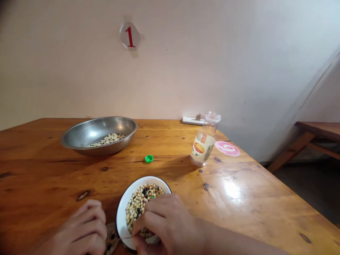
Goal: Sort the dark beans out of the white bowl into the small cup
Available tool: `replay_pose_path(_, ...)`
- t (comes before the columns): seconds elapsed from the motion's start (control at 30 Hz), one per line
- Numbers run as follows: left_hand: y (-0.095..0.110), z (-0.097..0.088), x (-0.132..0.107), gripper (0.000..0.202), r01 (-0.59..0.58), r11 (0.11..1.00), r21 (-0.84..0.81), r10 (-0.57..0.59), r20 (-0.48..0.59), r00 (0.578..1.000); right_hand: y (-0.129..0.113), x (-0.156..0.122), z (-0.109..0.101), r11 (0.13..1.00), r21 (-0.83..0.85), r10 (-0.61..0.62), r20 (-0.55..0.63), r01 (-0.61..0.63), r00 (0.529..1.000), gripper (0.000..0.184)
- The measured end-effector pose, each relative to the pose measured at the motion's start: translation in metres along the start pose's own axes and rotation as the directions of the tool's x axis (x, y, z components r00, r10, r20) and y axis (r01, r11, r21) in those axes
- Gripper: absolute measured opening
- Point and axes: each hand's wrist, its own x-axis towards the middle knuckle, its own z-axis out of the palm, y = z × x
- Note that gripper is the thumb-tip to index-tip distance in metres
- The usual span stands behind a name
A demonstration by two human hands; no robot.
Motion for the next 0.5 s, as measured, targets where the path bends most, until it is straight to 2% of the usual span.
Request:
replay_pose_path(0.13, 0.004, -0.005, 0.001, 0.022, 0.018, 1.0, 0.002, -0.018, 0.011, 1.0, -0.001, 0.002, 0.0, 1.0, -0.012, 0.002, -0.011, -0.002, 1.0, 0.006)
replay_pose_path(0.27, 0.008, -0.015, 0.008, 0.021, 0.071, 0.994, -0.079, -0.071, 0.002, 0.997, -0.001, 0.002, 0.0, 1.0, 0.015, -0.013, -0.015, 0.014, 1.0, 0.006)
replay_pose_path(0.33, 0.008, -0.02, 0.01, 0.021, 0.103, 0.988, -0.114, -0.099, 0.038, 0.994, 0.0, 0.002, -0.001, 1.0, 0.02, -0.018, -0.007, 0.018, 1.0, 0.006)
replay_pose_path(0.4, 0.006, -0.022, 0.01, 0.017, 0.155, 0.978, -0.139, -0.149, 0.053, 0.987, 0.0, 0.002, -0.001, 1.0, 0.021, -0.022, 0.002, 0.022, 1.0, 0.007)
replay_pose_path(0.5, -0.003, -0.02, 0.005, 0.01, 0.256, 0.941, -0.22, -0.26, 0.011, 0.965, 0.001, 0.001, -0.001, 0.999, 0.036, -0.019, 0.021, 0.018, 1.0, 0.008)
